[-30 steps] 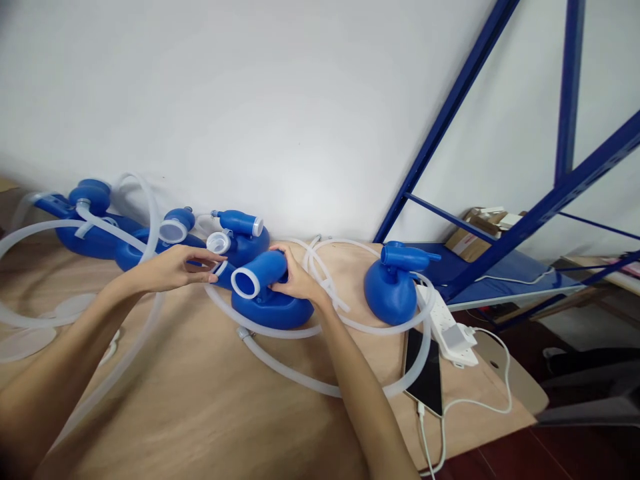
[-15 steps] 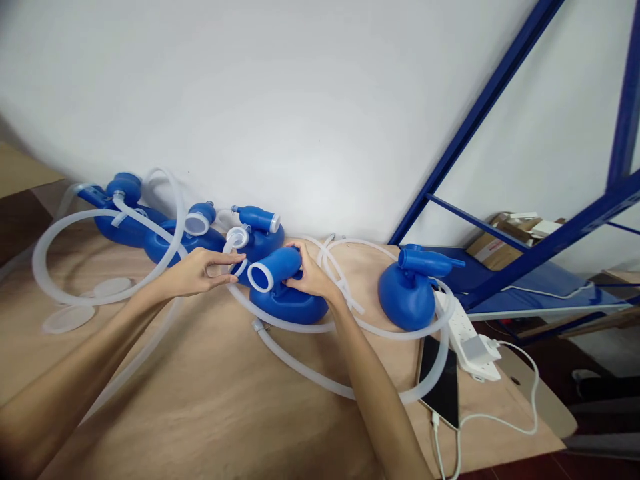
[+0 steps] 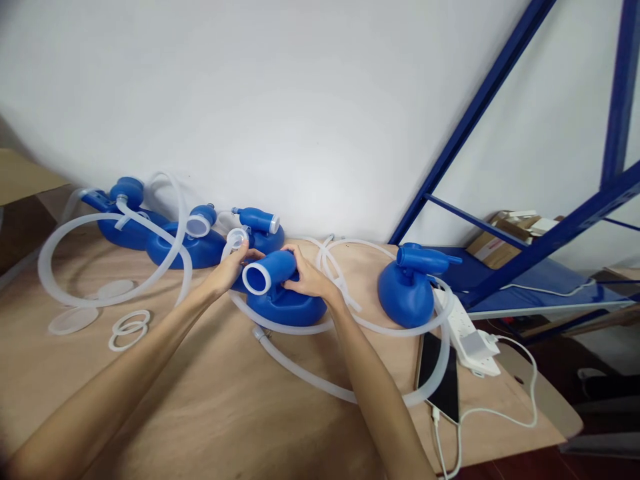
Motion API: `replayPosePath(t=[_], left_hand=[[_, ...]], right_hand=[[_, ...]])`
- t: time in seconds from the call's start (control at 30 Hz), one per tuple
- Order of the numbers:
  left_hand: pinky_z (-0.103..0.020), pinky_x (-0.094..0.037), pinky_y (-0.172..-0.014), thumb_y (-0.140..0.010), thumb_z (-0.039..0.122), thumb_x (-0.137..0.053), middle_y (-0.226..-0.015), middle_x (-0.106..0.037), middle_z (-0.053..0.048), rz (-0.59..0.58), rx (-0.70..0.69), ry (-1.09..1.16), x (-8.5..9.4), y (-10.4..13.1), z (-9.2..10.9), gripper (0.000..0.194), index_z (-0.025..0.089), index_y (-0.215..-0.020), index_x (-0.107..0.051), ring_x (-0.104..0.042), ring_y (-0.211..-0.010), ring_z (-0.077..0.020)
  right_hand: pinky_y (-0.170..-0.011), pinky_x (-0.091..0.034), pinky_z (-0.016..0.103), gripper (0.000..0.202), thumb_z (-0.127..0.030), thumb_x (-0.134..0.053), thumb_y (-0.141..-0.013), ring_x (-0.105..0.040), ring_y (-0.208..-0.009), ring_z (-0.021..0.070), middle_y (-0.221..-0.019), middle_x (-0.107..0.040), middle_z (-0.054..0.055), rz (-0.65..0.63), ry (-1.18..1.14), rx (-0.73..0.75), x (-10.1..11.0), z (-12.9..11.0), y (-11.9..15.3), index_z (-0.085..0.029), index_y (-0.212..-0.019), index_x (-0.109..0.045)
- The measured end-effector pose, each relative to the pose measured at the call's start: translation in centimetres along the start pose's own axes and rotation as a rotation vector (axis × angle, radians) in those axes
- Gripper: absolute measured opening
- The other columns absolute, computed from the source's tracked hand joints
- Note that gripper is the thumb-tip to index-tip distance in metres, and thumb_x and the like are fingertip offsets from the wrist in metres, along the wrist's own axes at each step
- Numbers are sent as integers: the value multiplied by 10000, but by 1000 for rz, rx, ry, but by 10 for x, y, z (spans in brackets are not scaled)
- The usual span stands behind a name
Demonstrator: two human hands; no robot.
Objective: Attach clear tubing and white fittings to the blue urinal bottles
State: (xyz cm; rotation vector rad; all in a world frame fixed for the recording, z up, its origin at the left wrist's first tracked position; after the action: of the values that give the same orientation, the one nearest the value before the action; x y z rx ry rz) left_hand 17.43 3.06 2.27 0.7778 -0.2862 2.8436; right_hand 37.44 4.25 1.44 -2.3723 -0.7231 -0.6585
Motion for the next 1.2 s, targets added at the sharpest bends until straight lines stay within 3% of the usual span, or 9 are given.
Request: replayPosePath(t=[0.13,0.27,0.43,0.57,0.67,0.77,0.87,1.03,1.2], left_hand=[[-524,-292,-1297,-1025,614,-259,-1355,-719,-109,-17,-214,-51,4,3,1,670,187,-1181,-751,-546,-1409,-312],[-535,-284,-1308,-1015,537,-323,-1456,-659,-119,-115,-372,7,6,8,2,589,190,-1273,-724,-433,-1517,-315],[-498,-371,-1251,-1008,552,-346,-1557,-573,-119,-181,-308,161,7,10,4,628,183,-1419,-646,-481,-1473,-343],[-480,-373,-1232,-987,654,-340,-1501,-623,-119,-173,-296,142,7,13,9,714,174,-1421,-640,-533,-1414,-363],[-473,-455,-1141,-913,744,-442,-1425,-676,-123,-175,-300,53,7,14,12,802,175,-1453,-606,-621,-1280,-383],[-444,-517,-1044,-877,703,-561,-1295,-745,-107,-164,-229,-50,8,12,7,746,175,-1394,-662,-671,-1161,-367],[-456,-516,-1059,-819,620,-666,-1325,-736,-100,-157,-187,-112,8,9,1,704,187,-1374,-692,-659,-1194,-371],[-496,-487,-1095,-774,607,-717,-1389,-701,-120,-166,-236,-153,9,8,-1,806,204,-1466,-627,-658,-1191,-371],[-427,-542,-976,-656,637,-830,-1267,-743,-108,-230,-220,-105,11,10,2,977,229,-1508,-580,-680,-1110,-345]], right_hand=[[-1118,-441,486,735,-268,-744,-724,-548,-1276,325,-1354,-521,116,27,-10,-6,-1,4,0,-227,-1365,-385],[-999,-522,430,762,-248,-754,-703,-578,-1219,307,-1337,-530,98,37,-15,-11,-2,6,0,-253,-1376,-397],[-946,-542,418,727,-233,-748,-700,-613,-1126,277,-1275,-567,83,66,-13,-21,0,0,1,-249,-1352,-425],[-902,-560,397,718,-238,-772,-664,-622,-1110,264,-1269,-585,74,139,-82,-94,2,1,5,-255,-1313,-464],[-910,-562,395,736,-240,-788,-641,-617,-1152,270,-1289,-575,76,174,-181,-156,2,6,8,-260,-1305,-471],[-915,-564,393,748,-227,-793,-639,-629,-1131,261,-1275,-584,74,165,-264,-180,1,9,11,-260,-1316,-476],[-905,-572,384,772,-200,-786,-643,-651,-1046,238,-1177,-617,43,149,-359,-222,0,11,13,-277,-1349,-482],[-1008,-549,407,880,-182,-745,-681,-653,-1068,239,-1209,-646,31,117,-428,-246,-2,11,13,-308,-1500,-448],[-974,-571,392,982,-214,-698,-708,-652,-968,220,-1126,-701,7,93,-447,-277,-1,17,11,-317,-1626,-364]])
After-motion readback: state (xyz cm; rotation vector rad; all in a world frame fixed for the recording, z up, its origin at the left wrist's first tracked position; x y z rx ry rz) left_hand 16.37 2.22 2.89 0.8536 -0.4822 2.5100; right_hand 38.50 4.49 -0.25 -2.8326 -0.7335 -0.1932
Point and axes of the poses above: each hand's wrist, its own y-axis away from the middle knuckle, its own x-axis out of the back of the hand, z = x × y, the point moved 5 cm from there along -y, towards the middle knuckle
